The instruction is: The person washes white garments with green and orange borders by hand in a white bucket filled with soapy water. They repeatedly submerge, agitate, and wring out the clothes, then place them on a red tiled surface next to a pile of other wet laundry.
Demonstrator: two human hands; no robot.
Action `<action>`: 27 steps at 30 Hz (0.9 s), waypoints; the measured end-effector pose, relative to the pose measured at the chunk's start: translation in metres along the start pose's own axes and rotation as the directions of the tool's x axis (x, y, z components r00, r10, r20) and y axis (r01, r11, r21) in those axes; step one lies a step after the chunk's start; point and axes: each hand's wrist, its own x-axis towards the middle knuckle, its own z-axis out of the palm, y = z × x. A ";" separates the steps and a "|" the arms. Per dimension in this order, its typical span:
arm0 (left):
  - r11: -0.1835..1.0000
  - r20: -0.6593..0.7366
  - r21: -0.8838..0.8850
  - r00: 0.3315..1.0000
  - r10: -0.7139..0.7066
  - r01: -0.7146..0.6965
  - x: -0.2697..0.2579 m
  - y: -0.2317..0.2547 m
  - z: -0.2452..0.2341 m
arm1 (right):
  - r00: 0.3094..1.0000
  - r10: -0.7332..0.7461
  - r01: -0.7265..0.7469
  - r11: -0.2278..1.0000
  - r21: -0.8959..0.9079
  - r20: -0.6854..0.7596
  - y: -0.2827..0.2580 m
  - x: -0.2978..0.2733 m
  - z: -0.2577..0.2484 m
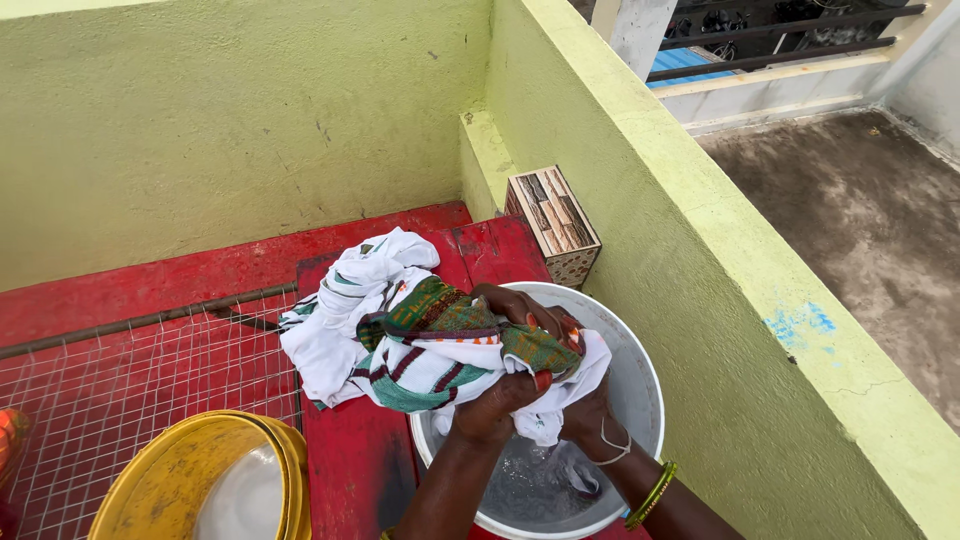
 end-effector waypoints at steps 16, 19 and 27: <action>0.967 0.368 -0.181 0.924 -0.101 0.178 0.015 0.004 -0.039 | 0.795 0.117 -0.307 0.924 0.229 0.595 0.096 -0.024 -0.006; 0.952 0.356 -0.227 0.928 -0.113 0.203 0.012 0.001 -0.046 | 0.751 0.109 -0.361 0.893 0.267 0.651 0.095 -0.023 -0.006; 0.935 0.238 -0.329 0.970 -0.051 0.130 0.014 0.011 -0.050 | 0.715 0.135 -0.501 0.783 0.368 0.685 0.039 -0.025 -0.003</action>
